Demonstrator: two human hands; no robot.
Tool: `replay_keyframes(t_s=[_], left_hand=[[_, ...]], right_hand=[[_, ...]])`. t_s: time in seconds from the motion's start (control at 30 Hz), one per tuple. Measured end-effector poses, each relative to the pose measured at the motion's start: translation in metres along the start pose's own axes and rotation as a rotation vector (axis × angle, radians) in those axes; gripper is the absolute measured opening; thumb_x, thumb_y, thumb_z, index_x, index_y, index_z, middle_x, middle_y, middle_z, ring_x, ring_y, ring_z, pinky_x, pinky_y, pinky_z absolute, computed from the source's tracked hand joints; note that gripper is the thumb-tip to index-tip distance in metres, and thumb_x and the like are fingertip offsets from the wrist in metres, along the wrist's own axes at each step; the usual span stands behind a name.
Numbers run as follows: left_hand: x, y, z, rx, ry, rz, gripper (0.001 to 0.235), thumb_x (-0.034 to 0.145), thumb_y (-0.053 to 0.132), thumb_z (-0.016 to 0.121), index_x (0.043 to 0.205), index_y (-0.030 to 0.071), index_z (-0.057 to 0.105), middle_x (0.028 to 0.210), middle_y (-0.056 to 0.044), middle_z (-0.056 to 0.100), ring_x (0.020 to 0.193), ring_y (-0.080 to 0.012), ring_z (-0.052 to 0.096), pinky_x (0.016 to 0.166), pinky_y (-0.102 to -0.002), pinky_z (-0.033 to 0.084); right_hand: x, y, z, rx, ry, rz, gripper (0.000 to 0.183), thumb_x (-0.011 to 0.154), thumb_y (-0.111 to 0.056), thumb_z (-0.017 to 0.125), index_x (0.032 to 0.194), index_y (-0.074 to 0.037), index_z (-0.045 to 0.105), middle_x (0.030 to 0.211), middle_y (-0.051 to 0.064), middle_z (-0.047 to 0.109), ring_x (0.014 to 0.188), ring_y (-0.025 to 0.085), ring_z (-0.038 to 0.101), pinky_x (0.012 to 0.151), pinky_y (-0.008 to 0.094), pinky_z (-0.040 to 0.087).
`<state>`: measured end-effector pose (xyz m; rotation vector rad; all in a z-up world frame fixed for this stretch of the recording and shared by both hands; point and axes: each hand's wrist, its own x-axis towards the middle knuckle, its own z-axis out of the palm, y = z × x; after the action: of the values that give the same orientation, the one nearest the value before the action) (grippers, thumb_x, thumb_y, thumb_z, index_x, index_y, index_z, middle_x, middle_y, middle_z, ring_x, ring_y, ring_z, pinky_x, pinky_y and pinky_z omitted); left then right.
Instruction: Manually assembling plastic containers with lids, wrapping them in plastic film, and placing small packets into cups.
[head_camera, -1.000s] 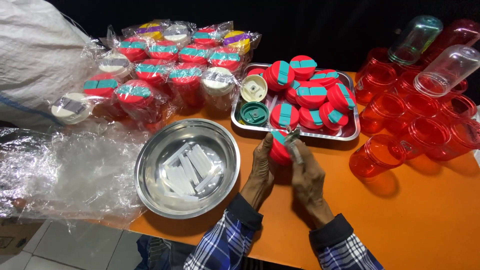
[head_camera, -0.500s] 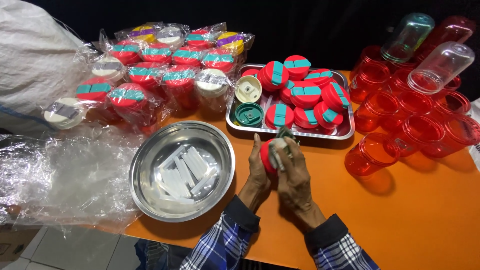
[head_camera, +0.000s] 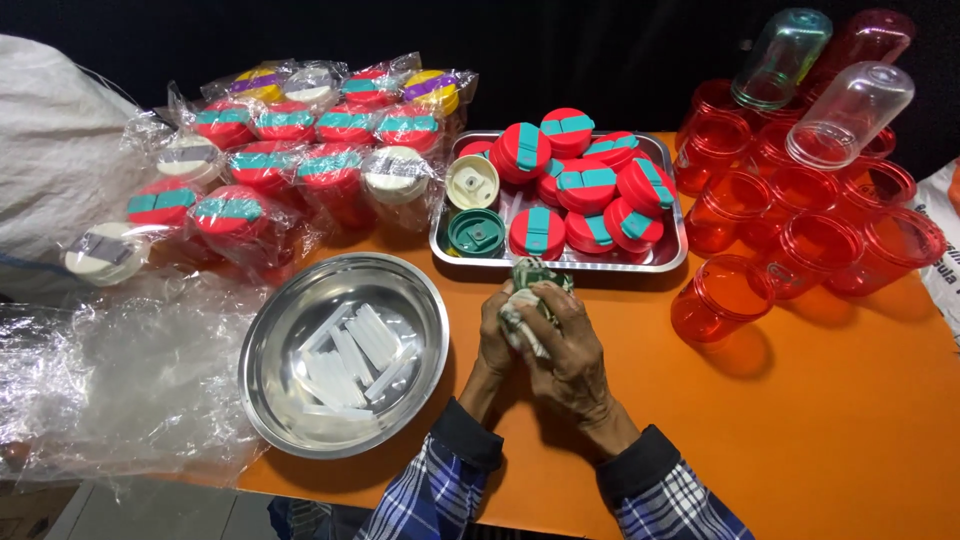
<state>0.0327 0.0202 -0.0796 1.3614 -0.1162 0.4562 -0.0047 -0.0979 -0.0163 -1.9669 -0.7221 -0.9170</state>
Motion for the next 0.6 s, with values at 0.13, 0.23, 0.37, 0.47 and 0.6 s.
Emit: replay_keyframes(t_s=[0.13,0.23,0.37,0.47,0.6], left_hand=[[0.002,0.026,0.004,0.000,-0.066,0.034,0.031,0.097,0.017,0.044,0.082,0.003,0.068,0.077,-0.012,0.062,0.078,-0.0189,0.057,0.075,-0.030,0.050],[0.011,0.017,0.002,0.064,-0.091,0.202,0.026,0.098,0.012,0.049,0.084,-0.001,0.067,0.082,-0.016,0.063,0.078,-0.0258,0.059,0.076,-0.033,0.051],[0.004,0.005,-0.002,0.021,-0.103,0.151,0.027,0.101,0.012,0.045,0.082,0.001,0.062,0.081,-0.012,0.058,0.081,-0.0190,0.054,0.079,-0.030,0.048],[0.002,0.002,0.003,0.271,-0.132,0.513,0.032,0.105,0.019,0.051,0.085,-0.003,0.063,0.092,-0.021,0.066,0.078,-0.0337,0.062,0.075,-0.037,0.053],[0.014,-0.052,-0.010,0.194,-0.157,0.575,0.059,0.094,0.059,0.061,0.078,0.002,0.061,0.097,-0.016,0.067,0.080,-0.0294,0.063,0.073,-0.035,0.053]], right_hand=[[0.005,0.002,0.000,0.050,0.014,0.055,0.032,0.093,-0.023,0.072,0.124,-0.015,0.074,0.122,0.008,0.068,0.116,0.032,0.067,0.104,0.046,0.052],[0.010,0.002,-0.008,0.213,0.001,0.275,0.026,0.103,-0.023,0.059,0.122,-0.009,0.071,0.115,0.015,0.070,0.107,0.037,0.070,0.095,0.047,0.055],[0.003,-0.004,-0.002,0.049,0.029,0.079,0.031,0.098,-0.019,0.068,0.128,-0.009,0.070,0.126,0.015,0.064,0.114,0.040,0.066,0.097,0.049,0.055],[0.002,0.005,0.001,-0.017,-0.015,-0.059,0.037,0.093,-0.023,0.073,0.129,-0.015,0.071,0.129,0.013,0.063,0.121,0.037,0.064,0.105,0.048,0.052],[0.003,0.015,-0.003,0.123,-0.038,0.107,0.040,0.091,-0.028,0.076,0.129,-0.017,0.072,0.123,0.008,0.066,0.115,0.032,0.068,0.102,0.045,0.054]])
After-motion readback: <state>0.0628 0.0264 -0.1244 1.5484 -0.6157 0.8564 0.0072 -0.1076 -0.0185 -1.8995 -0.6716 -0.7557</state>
